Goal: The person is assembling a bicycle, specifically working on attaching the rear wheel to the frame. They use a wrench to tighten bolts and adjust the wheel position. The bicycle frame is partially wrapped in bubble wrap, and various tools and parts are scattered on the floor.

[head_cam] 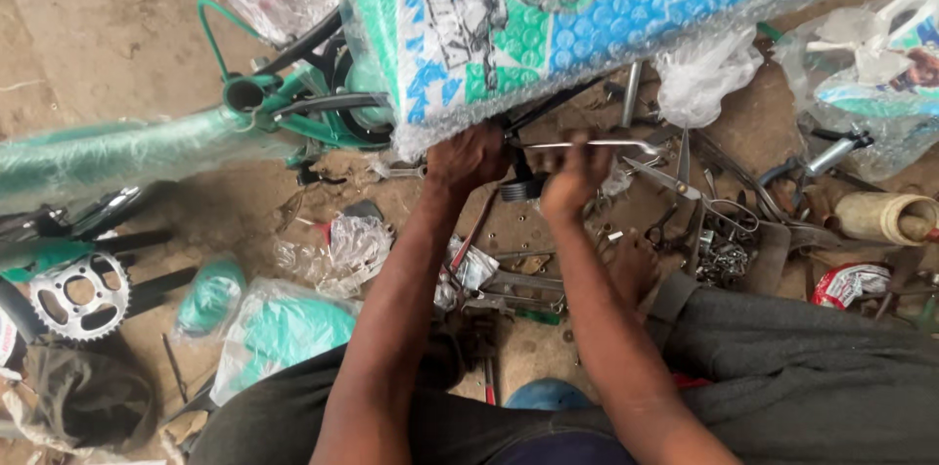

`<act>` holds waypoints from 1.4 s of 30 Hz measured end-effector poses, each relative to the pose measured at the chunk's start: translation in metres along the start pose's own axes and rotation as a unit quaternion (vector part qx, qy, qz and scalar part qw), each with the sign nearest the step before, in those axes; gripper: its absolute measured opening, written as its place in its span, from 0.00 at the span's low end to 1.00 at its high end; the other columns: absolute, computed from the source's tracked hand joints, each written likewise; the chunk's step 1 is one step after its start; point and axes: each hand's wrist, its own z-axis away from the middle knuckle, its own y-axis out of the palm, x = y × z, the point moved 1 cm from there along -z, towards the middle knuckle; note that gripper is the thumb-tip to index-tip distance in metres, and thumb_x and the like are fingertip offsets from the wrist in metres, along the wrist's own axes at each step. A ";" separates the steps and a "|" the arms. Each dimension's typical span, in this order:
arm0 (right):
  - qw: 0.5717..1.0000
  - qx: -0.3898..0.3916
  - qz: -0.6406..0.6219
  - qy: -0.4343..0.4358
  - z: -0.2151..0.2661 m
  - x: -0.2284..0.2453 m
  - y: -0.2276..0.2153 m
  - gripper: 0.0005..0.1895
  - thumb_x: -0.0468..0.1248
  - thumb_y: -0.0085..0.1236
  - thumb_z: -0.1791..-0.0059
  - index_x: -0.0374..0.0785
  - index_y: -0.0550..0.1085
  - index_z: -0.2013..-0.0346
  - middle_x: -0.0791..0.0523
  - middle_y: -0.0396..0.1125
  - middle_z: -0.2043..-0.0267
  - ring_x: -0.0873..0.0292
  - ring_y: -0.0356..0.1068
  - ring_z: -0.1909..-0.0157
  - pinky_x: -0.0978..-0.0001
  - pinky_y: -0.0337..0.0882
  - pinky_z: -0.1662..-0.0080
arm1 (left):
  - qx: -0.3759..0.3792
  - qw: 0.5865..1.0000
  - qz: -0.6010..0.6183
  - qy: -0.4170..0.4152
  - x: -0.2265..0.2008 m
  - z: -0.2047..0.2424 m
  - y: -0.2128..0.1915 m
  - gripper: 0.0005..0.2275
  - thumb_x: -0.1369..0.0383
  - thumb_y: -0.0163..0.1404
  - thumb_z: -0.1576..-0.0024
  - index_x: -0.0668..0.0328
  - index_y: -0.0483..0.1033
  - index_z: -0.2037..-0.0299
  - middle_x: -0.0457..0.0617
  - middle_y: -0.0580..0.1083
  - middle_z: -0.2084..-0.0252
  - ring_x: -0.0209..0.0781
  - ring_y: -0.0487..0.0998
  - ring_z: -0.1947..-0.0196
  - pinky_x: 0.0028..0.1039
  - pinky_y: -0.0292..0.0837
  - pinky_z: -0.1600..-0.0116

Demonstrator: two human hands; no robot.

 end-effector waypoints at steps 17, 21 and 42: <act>0.983 0.092 0.121 -0.100 0.004 0.004 0.002 0.06 0.39 0.48 0.44 0.41 0.69 0.55 0.56 0.66 0.70 0.61 0.60 0.75 0.64 0.63 0.70 | 0.044 0.999 -0.016 0.002 0.012 0.027 0.043 0.06 0.61 0.54 0.50 0.51 0.78 0.68 0.49 0.75 0.68 0.50 0.78 0.65 0.43 0.74 0.60; 0.994 0.076 0.070 0.031 -0.025 -0.004 0.002 0.08 0.38 0.48 0.44 0.35 0.69 0.58 0.54 0.62 0.73 0.55 0.61 0.74 0.57 0.67 0.67 | -0.077 0.994 -0.047 0.056 0.010 0.019 0.030 0.07 0.60 0.54 0.50 0.52 0.76 0.68 0.48 0.75 0.65 0.47 0.78 0.63 0.38 0.75 0.60; 0.966 0.062 -0.064 0.243 -0.040 0.025 -0.018 0.10 0.43 0.56 0.45 0.38 0.73 0.62 0.54 0.73 0.67 0.57 0.72 0.72 0.48 0.79 0.63 | 0.121 0.991 0.034 -0.055 0.006 0.027 0.035 0.05 0.66 0.52 0.41 0.52 0.79 0.68 0.49 0.76 0.68 0.49 0.79 0.68 0.41 0.74 0.67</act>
